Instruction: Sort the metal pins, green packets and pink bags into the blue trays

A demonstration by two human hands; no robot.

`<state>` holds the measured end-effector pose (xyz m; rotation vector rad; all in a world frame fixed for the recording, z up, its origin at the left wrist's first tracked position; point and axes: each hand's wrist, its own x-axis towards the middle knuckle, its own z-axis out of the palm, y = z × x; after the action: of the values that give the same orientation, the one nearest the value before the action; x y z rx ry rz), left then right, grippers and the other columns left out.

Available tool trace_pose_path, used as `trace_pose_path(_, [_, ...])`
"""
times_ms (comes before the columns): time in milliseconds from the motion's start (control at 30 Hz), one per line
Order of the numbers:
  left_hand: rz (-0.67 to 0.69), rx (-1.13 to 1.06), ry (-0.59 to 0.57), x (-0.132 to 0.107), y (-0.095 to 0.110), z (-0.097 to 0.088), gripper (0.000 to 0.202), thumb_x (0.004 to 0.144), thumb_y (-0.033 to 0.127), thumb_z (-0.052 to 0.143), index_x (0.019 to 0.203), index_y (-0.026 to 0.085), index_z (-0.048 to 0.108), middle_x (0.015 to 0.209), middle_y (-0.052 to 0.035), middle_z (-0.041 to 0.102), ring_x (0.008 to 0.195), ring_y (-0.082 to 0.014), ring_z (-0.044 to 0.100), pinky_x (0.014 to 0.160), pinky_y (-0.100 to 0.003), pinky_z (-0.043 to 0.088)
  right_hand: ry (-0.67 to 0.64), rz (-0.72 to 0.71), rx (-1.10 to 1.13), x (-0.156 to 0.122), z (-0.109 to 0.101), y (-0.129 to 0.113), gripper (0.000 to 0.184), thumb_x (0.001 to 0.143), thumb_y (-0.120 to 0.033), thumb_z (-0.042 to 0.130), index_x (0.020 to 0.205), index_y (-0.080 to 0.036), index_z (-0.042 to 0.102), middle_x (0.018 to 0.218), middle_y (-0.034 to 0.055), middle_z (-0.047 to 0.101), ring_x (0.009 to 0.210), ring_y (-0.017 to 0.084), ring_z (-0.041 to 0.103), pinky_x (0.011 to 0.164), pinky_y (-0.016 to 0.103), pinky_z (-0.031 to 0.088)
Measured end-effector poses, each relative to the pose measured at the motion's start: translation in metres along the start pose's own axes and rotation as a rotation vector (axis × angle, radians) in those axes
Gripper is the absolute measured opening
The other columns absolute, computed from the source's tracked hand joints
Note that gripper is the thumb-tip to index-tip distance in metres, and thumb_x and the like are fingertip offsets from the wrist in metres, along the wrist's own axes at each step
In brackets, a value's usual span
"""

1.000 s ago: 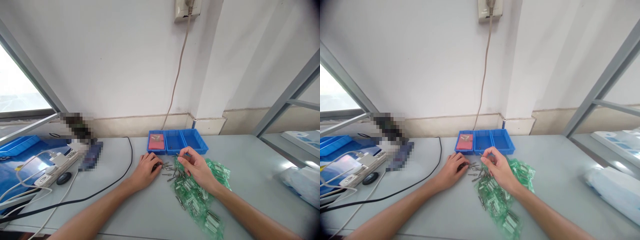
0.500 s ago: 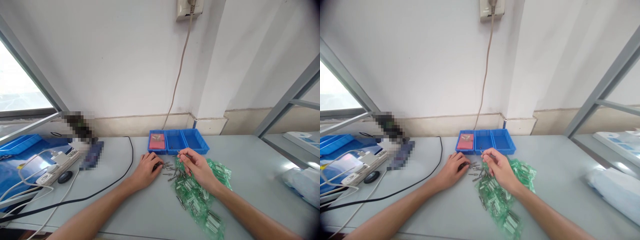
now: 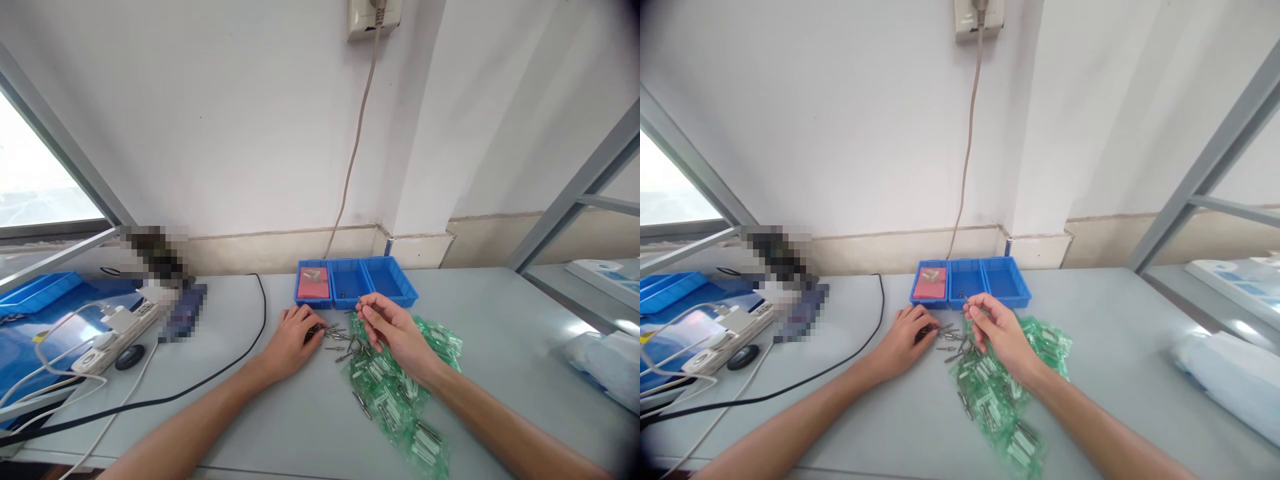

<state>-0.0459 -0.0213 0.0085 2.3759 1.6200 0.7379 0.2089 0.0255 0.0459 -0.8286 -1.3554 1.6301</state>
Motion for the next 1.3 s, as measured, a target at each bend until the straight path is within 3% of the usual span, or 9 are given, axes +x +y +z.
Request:
trace_pose_path(233, [0.009, -0.001, 0.005, 0.0, 0.0, 0.0, 0.012, 0.11, 0.025, 0.059, 0.115, 0.027, 0.069, 0.113, -0.0024, 0.067, 0.106, -0.0237, 0.058, 0.093, -0.041, 0.04, -0.022, -0.02, -0.117, -0.001, 0.0, -0.001, 0.043, 0.092, -0.062, 0.079, 0.103, -0.024, 0.062, 0.066, -0.0071, 0.051, 0.053, 0.011, 0.047, 0.05, 0.024, 0.041])
trace_pose_path(400, [0.007, -0.001, 0.005, 0.0, 0.0, 0.0, 0.012, 0.11, 0.026, 0.058, 0.115, 0.027, 0.069, 0.113, -0.003, 0.067, 0.106, -0.0239, 0.059, 0.093, -0.041, 0.04, 0.047, -0.1, -0.213, 0.002, -0.002, 0.002, 0.041, 0.09, -0.06, 0.081, 0.1, -0.023, 0.067, 0.08, -0.0029, 0.058, 0.054, 0.01, 0.046, 0.05, 0.026, 0.04])
trace_pose_path(533, [0.01, 0.006, 0.007, 0.0, 0.0, 0.0, 0.013, 0.11, 0.026, 0.057, 0.115, 0.027, 0.069, 0.114, -0.0031, 0.068, 0.106, -0.0236, 0.059, 0.093, -0.041, 0.04, 0.078, -0.114, -0.216, 0.002, -0.003, 0.0, 0.04, 0.088, -0.058, 0.084, 0.099, -0.023, 0.07, 0.081, -0.0014, 0.059, 0.058, 0.012, 0.047, 0.05, 0.027, 0.041])
trace_pose_path(867, [0.004, 0.02, 0.0, 0.0, 0.001, -0.001, 0.013, 0.11, 0.026, 0.058, 0.115, 0.027, 0.07, 0.113, -0.0034, 0.068, 0.106, -0.024, 0.06, 0.093, -0.041, 0.042, 0.002, -0.02, -0.04, -0.001, -0.001, 0.0, 0.044, 0.09, -0.062, 0.081, 0.103, -0.021, 0.071, 0.094, 0.0022, 0.064, 0.058, 0.008, 0.043, 0.051, 0.025, 0.038])
trace_pose_path(1067, [0.016, 0.025, 0.009, 0.0, 0.0, 0.0, 0.013, 0.109, 0.025, 0.059, 0.116, 0.027, 0.07, 0.114, -0.003, 0.068, 0.107, -0.0236, 0.06, 0.094, -0.041, 0.041, -0.126, 0.135, 0.161, -0.006, 0.006, -0.009, 0.04, 0.09, -0.056, 0.085, 0.096, -0.019, 0.071, 0.081, -0.001, 0.055, 0.058, 0.008, 0.035, 0.05, 0.023, 0.031])
trace_pose_path(1300, [0.01, 0.02, 0.007, 0.0, 0.0, 0.0, 0.012, 0.108, 0.023, 0.061, 0.115, 0.028, 0.069, 0.114, -0.0025, 0.068, 0.106, -0.0242, 0.06, 0.094, -0.041, 0.041, -0.159, 0.143, 0.25, -0.007, 0.005, -0.01, 0.035, 0.092, -0.051, 0.085, 0.094, -0.02, 0.071, 0.081, -0.0014, 0.052, 0.058, 0.008, 0.033, 0.051, 0.023, 0.03])
